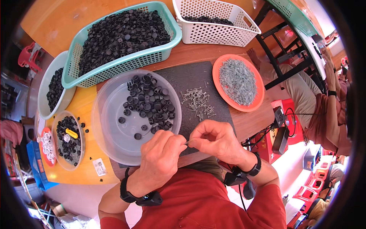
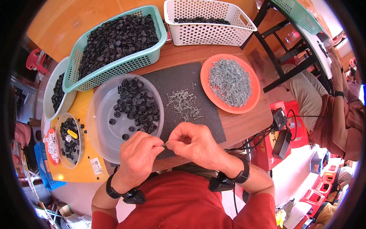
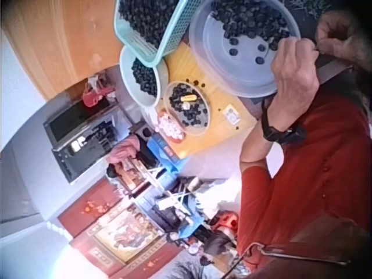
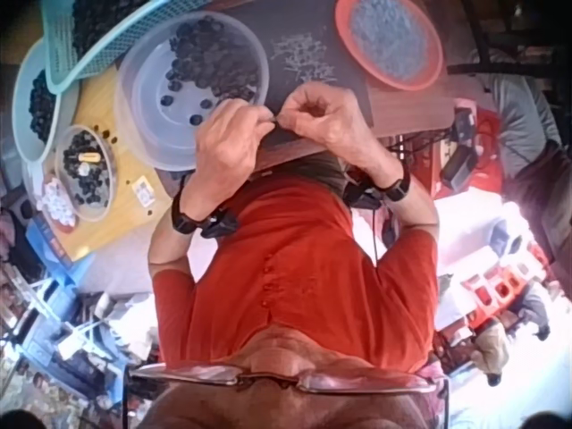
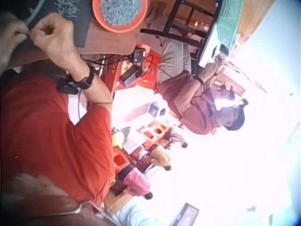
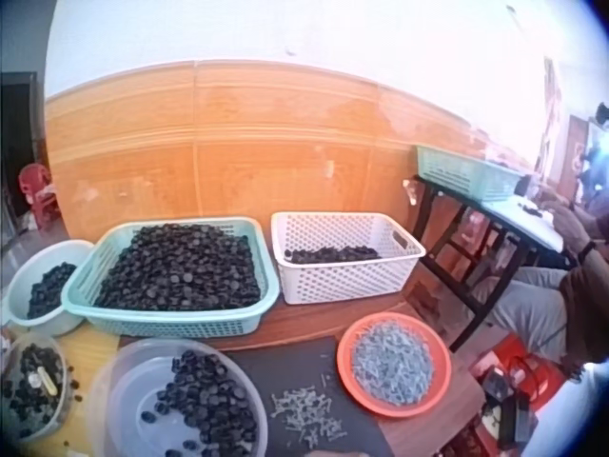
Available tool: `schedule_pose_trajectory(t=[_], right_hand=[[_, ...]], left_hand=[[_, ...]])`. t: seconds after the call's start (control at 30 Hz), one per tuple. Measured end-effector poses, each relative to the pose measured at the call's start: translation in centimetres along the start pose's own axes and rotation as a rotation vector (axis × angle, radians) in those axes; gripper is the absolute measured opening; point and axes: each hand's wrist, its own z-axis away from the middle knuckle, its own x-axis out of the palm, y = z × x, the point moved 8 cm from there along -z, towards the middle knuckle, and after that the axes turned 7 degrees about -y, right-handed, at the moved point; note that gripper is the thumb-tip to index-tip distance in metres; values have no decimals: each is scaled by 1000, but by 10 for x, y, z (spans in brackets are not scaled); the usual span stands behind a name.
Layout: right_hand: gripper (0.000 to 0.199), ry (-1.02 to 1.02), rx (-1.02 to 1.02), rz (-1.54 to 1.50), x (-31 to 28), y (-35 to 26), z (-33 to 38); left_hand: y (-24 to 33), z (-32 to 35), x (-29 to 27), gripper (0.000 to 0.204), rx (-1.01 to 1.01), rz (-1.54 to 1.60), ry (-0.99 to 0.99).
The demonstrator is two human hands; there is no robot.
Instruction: The person picks up a screw and a black plastic component by hand, then inserts the screw into the component. They pick up a second black plastic component and fit it onto the screw, pressing the two components together before placing the assembled unit into a clear plastic container.
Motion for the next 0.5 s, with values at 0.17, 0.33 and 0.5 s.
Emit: schedule_pose_trajectory(t=[0.17, 0.33, 0.5], right_hand=[[11, 68, -161, -152, -2, 3, -4], [18, 212, -413, 518, -9, -15, -1], [23, 288, -665, 866, 0, -28, 4]], left_hand=[[-11, -1, 5, 17, -96, 80, 5], [-28, 6, 1, 9, -209, 124, 19], [-41, 19, -1, 9, -392, 319, 1]])
